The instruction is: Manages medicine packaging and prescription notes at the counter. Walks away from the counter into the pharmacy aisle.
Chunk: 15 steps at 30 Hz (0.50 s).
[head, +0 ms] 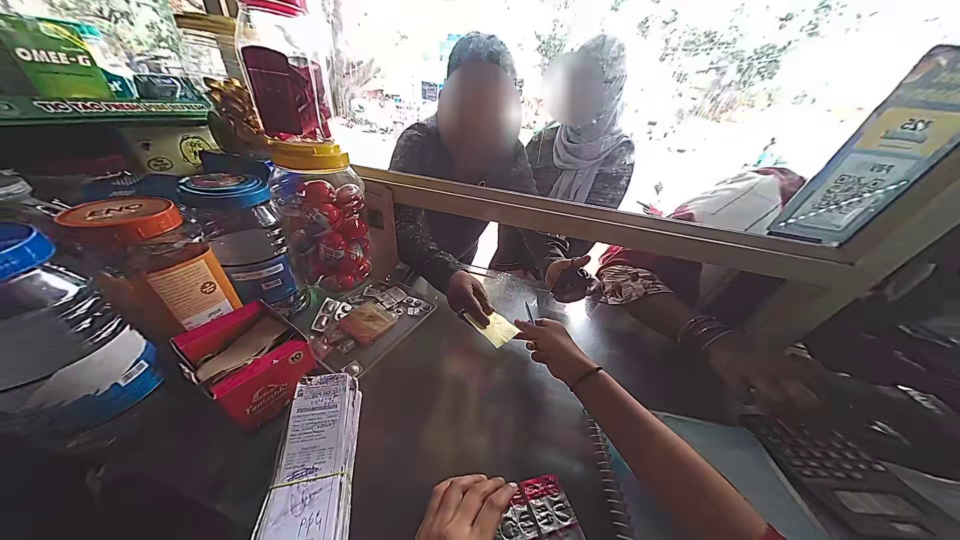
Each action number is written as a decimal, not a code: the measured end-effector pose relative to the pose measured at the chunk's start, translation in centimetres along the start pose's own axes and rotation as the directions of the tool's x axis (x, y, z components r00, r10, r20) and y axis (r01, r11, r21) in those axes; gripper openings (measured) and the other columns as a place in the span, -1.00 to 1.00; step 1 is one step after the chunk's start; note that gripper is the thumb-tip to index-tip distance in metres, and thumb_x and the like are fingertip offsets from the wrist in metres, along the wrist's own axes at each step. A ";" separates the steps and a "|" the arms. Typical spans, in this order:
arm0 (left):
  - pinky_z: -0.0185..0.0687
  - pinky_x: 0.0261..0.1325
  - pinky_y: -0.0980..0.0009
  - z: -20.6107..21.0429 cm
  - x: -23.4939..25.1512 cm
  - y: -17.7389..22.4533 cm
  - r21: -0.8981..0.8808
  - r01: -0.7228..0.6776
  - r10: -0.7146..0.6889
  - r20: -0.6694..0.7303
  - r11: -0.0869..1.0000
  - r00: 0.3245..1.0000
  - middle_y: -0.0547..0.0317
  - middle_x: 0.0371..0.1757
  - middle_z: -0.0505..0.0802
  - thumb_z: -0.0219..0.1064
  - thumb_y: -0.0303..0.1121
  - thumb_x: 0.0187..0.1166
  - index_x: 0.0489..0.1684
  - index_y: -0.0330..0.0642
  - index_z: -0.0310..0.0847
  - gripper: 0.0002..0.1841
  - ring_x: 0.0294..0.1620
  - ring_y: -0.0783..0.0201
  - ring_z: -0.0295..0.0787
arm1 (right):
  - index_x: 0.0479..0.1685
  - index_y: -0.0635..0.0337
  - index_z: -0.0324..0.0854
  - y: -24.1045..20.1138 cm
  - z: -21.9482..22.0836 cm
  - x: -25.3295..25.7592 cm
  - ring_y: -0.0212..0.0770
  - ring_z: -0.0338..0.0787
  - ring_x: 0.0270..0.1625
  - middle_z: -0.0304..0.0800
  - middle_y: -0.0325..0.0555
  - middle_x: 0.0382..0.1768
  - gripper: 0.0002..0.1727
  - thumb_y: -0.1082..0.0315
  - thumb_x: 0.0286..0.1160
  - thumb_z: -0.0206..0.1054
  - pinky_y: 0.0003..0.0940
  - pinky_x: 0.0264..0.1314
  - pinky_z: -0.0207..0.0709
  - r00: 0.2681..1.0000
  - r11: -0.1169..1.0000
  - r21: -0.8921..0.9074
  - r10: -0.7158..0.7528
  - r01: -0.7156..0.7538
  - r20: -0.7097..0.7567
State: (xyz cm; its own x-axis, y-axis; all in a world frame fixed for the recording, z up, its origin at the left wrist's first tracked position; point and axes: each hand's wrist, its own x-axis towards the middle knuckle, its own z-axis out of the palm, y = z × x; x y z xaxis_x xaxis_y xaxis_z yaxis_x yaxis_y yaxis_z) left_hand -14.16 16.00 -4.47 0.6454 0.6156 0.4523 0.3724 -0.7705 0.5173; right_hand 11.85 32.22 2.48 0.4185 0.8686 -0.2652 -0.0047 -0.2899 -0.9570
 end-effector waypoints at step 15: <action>0.55 0.51 0.37 0.0 -0.2 -0.8 -0.595 0.063 -0.299 -0.306 0.801 0.904 -0.07 0.53 0.67 0.33 -0.02 0.63 0.46 -0.29 0.57 -0.42 0.60 0.28 0.53 | -0.05 0.06 0.49 0.7 -5.1 -13.8 -0.71 0.58 -0.62 0.83 -0.49 -0.42 -0.72 0.46 0.34 0.44 -0.82 -0.65 0.31 0.850 0.838 -0.169 -0.484 0.519 0.206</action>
State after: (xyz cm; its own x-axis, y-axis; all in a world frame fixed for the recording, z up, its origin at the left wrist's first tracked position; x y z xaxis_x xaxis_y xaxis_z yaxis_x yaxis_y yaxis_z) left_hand -14.58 16.47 -4.95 0.2677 0.8374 0.4765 -0.0577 -0.4798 0.8755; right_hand 10.71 17.97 6.12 0.1706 0.9618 0.2140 0.3664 0.1397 -0.9199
